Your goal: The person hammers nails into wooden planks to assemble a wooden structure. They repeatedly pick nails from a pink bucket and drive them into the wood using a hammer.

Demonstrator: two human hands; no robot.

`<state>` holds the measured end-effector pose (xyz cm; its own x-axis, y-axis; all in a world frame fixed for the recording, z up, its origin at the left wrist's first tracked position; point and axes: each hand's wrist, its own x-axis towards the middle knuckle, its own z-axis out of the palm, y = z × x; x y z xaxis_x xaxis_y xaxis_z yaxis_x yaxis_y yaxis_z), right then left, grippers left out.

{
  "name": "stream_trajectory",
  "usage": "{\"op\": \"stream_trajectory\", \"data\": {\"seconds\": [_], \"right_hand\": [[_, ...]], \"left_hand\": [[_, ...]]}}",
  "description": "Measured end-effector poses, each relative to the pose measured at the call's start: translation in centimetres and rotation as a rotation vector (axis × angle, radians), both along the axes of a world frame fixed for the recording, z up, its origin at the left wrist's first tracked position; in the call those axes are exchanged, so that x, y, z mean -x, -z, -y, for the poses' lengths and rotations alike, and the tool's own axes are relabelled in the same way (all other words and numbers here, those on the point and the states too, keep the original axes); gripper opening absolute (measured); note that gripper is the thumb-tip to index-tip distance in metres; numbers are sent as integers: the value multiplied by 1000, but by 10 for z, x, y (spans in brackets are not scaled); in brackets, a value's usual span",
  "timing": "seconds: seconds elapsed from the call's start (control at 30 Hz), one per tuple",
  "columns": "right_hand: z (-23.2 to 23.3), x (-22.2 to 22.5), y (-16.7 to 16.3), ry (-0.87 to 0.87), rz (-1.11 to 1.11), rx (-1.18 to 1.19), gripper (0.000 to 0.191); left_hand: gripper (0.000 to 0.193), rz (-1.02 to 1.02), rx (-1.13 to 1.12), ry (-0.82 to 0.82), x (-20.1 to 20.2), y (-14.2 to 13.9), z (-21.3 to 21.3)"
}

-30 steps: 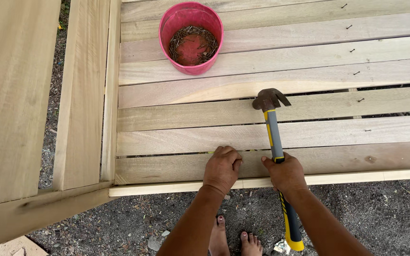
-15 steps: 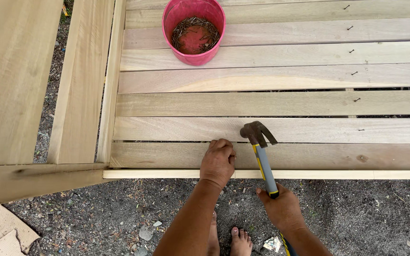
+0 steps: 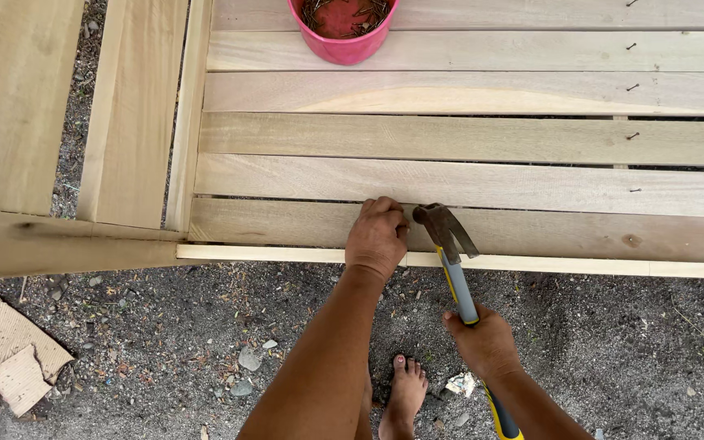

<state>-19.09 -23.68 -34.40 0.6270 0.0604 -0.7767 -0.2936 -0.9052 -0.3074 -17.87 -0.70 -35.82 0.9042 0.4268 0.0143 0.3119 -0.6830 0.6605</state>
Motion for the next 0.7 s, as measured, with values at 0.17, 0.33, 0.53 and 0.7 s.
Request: {"op": "stream_trajectory", "data": {"seconds": [0.17, 0.33, 0.53, 0.7], "right_hand": [[-3, 4, -5, 11, 51, -6, 43], [-4, 6, -11, 52, 97, -121, 40], [-4, 6, -25, 50, 74, -86, 37], [-4, 8, -37, 3, 151, -189, 36]], "left_hand": [[4, 28, -6, 3, 1, -1, -1], [3, 14, -14, -9, 0, -3, 0], [3, -41, -10, -23, -1, -2, 2], [2, -48, 12, -40, 0, 0, 2]]}}
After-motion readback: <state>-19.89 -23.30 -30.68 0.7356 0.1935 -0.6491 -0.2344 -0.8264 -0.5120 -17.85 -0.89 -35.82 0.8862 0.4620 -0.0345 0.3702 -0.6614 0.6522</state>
